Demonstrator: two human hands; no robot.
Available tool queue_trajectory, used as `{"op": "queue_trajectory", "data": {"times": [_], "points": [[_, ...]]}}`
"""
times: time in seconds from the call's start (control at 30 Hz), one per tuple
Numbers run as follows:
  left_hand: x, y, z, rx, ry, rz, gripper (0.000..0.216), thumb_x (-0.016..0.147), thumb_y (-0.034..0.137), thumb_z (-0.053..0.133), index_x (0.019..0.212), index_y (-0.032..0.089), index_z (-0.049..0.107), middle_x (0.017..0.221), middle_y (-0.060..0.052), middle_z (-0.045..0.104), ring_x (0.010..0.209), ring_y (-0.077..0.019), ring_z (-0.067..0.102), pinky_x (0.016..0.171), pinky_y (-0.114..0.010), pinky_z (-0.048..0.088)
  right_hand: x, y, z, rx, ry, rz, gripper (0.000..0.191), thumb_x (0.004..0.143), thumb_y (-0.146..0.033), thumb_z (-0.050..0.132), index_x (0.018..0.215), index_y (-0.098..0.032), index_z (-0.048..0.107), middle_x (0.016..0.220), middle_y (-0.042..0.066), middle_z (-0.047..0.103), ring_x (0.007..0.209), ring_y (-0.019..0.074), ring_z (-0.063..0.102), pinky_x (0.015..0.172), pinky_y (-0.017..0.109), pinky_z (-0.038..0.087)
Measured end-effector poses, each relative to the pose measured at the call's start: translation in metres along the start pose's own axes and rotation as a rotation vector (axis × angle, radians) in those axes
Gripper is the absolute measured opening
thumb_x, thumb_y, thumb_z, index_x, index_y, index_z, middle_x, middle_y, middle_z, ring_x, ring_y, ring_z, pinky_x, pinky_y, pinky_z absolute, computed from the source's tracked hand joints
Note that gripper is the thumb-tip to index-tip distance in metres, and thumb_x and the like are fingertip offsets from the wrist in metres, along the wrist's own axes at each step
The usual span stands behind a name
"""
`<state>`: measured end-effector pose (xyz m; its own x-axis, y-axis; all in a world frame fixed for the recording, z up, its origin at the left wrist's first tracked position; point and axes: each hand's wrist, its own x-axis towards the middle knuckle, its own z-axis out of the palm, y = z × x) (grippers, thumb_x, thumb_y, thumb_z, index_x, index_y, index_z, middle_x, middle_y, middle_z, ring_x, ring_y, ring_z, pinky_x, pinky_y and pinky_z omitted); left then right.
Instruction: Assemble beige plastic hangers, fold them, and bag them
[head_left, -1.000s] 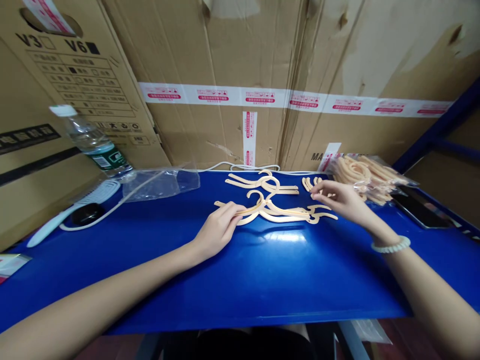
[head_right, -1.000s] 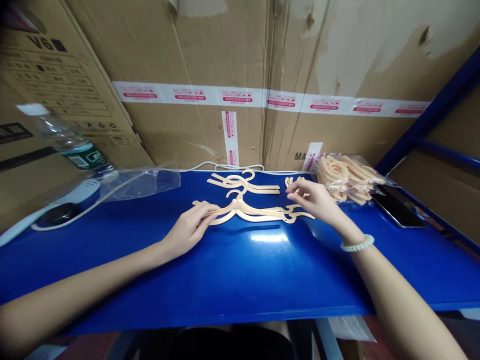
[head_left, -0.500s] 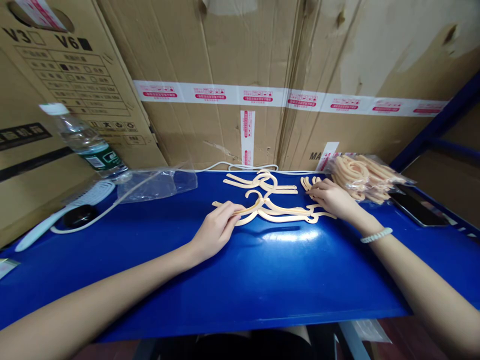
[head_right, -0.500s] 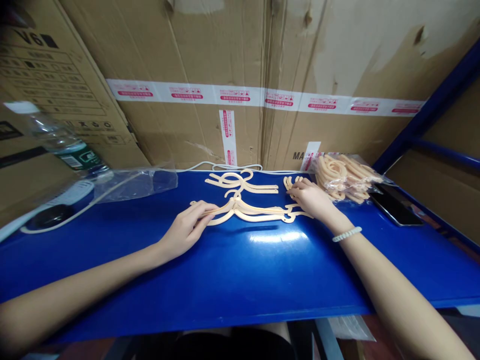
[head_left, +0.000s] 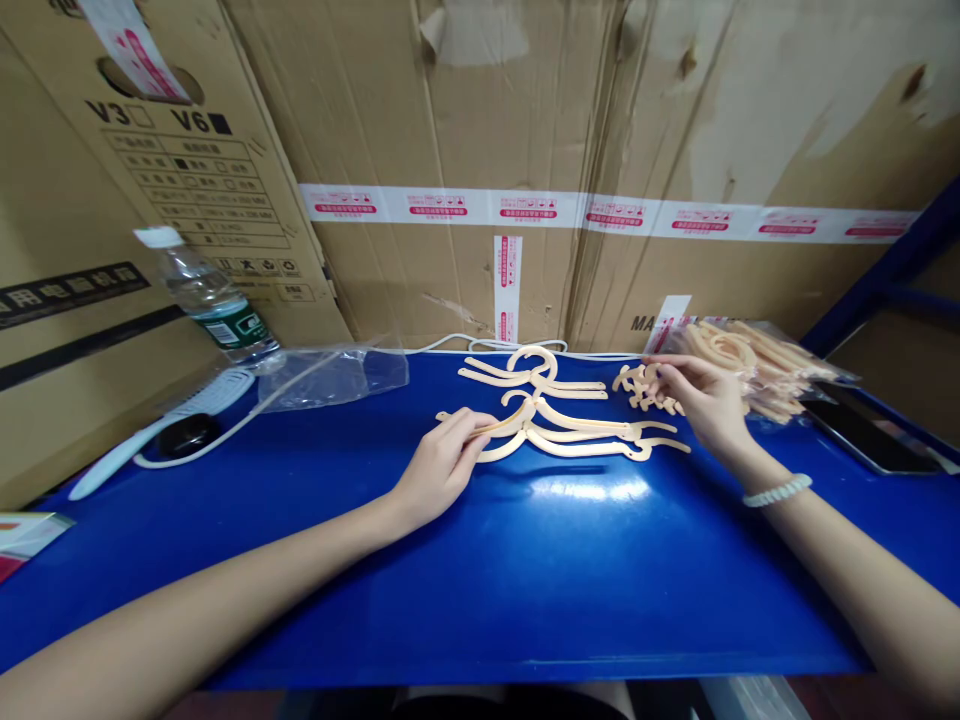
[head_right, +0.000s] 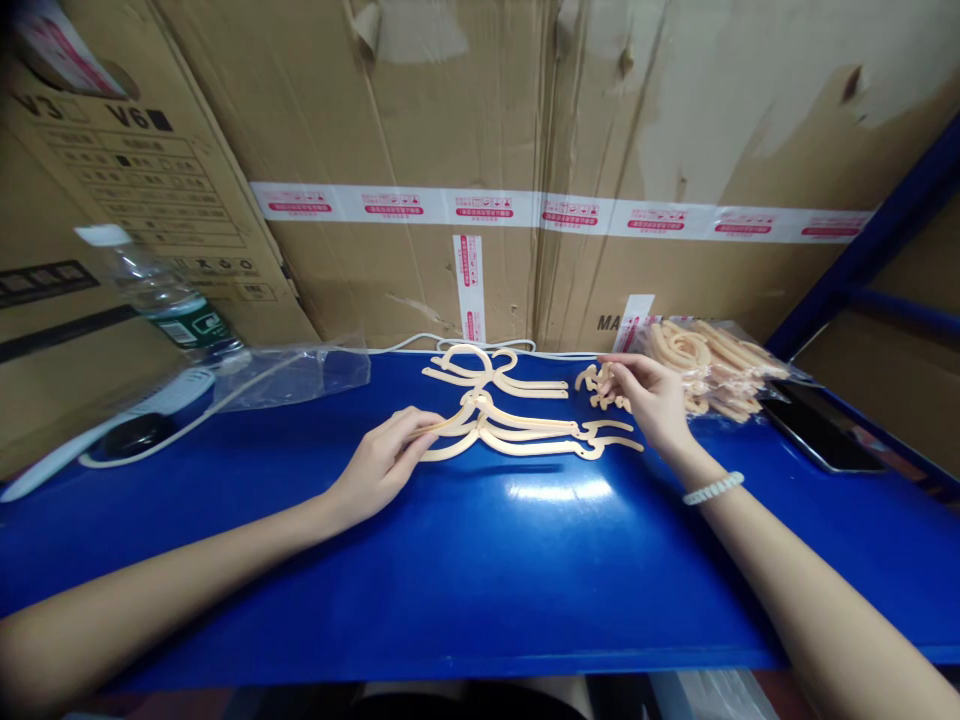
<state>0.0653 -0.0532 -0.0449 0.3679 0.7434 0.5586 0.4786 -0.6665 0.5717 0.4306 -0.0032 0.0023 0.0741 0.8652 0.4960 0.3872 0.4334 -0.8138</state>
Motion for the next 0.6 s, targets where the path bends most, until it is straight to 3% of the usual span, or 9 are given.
{"op": "queue_trajectory", "data": {"times": [0.1,0.2,0.33,0.47,0.6], "points": [[0.001,0.001,-0.001,-0.035,0.020,-0.035,0.018,0.104,0.024,0.046,0.110,0.020,0.063,0.101,-0.007,0.069,0.091,-0.0206,0.065,0.082,-0.034,0.051,-0.009,-0.013,0.006,0.233,0.021,0.083,0.033,0.085,-0.051,0.076,0.104,-0.025,0.072,0.096,0.006,0.074,0.085,0.0246,0.073,0.083,0.043,0.061],[0.003,0.001,-0.001,-0.074,0.042,-0.072,0.018,0.104,0.026,0.047,0.108,0.020,0.063,0.100,-0.007,0.068,0.092,-0.0208,0.066,0.083,-0.034,0.054,-0.017,-0.020,0.012,0.322,-0.020,0.112,0.034,0.083,-0.051,0.079,0.102,-0.024,0.072,0.109,0.009,0.074,0.097,0.0256,0.073,0.095,0.045,0.059],[0.004,-0.001,-0.001,-0.100,0.081,-0.091,0.016,0.103,0.027,0.048,0.106,0.021,0.063,0.100,-0.007,0.068,0.094,-0.0207,0.067,0.085,-0.034,0.056,-0.026,-0.019,0.016,0.320,-0.046,0.184,0.039,0.077,-0.044,0.086,0.108,-0.026,0.072,0.110,0.008,0.073,0.101,0.0270,0.072,0.095,0.045,0.060],[0.003,-0.002,-0.001,-0.095,0.088,-0.101,0.015,0.103,0.026,0.049,0.104,0.020,0.063,0.100,-0.006,0.068,0.094,-0.0205,0.068,0.086,-0.034,0.056,-0.029,-0.015,0.016,0.356,-0.094,0.278,0.059,0.072,-0.035,0.089,0.126,-0.034,0.064,0.115,0.005,0.069,0.100,0.0259,0.073,0.093,0.043,0.062],[0.003,-0.003,-0.001,-0.093,0.083,-0.104,0.015,0.102,0.025,0.049,0.105,0.021,0.063,0.101,-0.006,0.068,0.095,-0.0217,0.068,0.086,-0.036,0.056,-0.027,-0.017,0.018,0.433,-0.201,0.405,0.053,0.060,-0.040,0.096,0.105,-0.028,0.071,0.098,0.005,0.070,0.095,0.0277,0.073,0.100,0.047,0.058]]}}
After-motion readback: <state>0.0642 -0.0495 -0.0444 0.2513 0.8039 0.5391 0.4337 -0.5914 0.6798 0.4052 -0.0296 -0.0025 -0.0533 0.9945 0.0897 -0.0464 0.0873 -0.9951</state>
